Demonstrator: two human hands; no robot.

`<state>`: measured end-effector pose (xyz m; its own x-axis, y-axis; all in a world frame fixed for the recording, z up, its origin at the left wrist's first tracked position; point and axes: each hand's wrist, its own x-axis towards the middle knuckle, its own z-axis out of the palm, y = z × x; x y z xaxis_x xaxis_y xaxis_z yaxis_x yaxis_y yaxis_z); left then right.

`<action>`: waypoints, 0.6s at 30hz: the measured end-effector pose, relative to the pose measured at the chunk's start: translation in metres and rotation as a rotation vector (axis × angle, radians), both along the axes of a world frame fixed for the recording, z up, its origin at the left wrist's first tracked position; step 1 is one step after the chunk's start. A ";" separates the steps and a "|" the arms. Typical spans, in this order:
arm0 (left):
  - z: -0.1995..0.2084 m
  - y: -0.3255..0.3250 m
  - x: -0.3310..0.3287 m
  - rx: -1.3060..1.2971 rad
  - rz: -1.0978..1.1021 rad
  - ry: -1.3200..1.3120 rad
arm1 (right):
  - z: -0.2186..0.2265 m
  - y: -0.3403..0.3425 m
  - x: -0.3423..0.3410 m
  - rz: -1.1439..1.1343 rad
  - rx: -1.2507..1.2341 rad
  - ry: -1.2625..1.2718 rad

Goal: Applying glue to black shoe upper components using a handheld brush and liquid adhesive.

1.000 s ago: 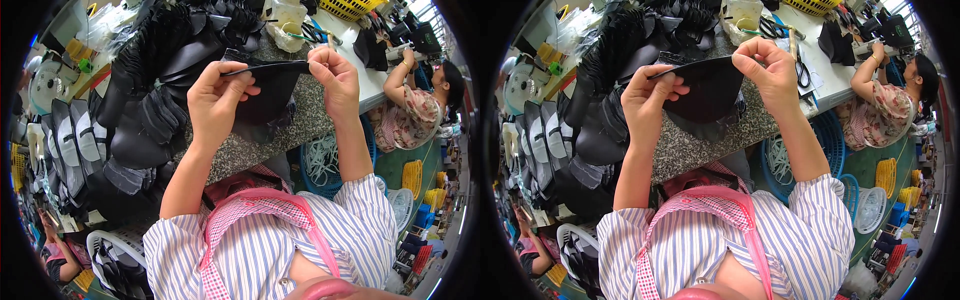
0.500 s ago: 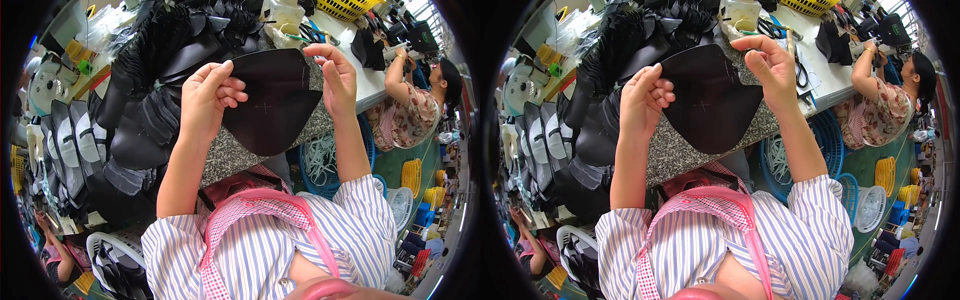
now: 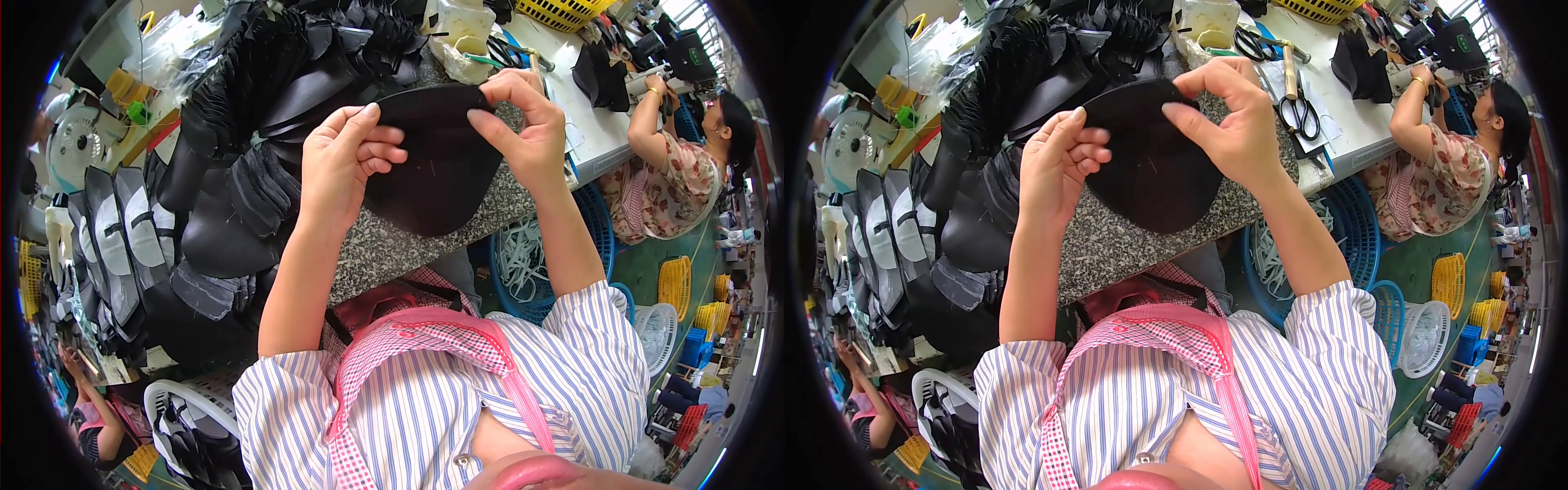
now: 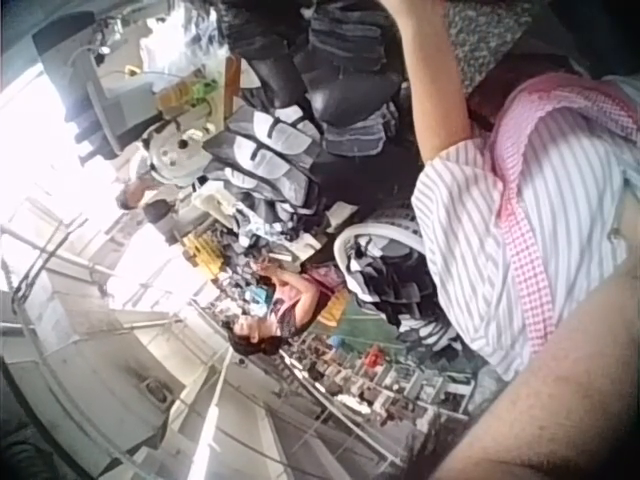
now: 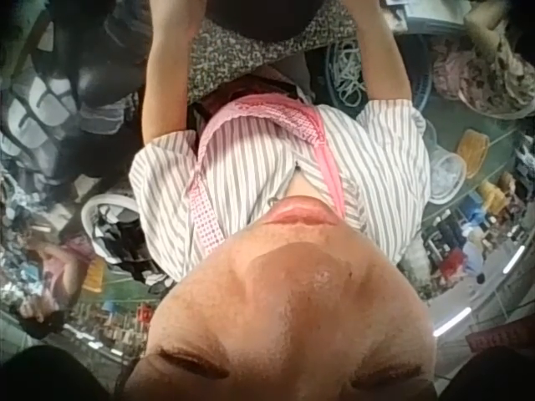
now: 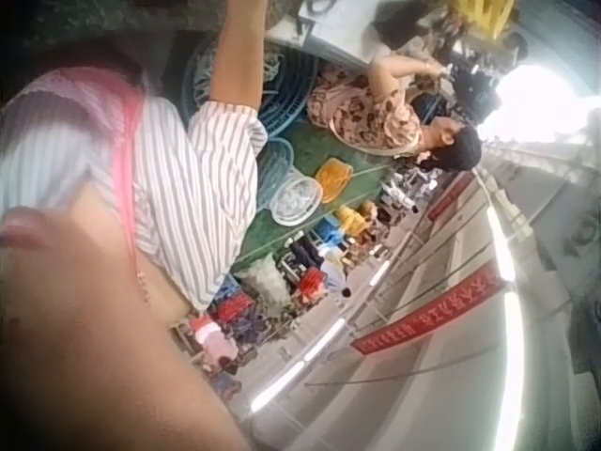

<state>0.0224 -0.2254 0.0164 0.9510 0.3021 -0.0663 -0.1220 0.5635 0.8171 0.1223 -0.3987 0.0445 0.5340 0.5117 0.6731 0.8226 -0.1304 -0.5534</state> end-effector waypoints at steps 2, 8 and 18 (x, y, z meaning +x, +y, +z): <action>-0.002 -0.006 -0.001 0.191 0.123 -0.023 | -0.001 0.006 -0.002 -0.056 -0.064 -0.096; -0.009 -0.027 -0.013 0.115 0.157 -0.076 | -0.016 0.039 -0.040 -0.118 -0.180 -0.649; 0.101 0.078 -0.151 0.782 0.958 -0.111 | -0.005 -0.007 0.012 0.092 0.274 -0.032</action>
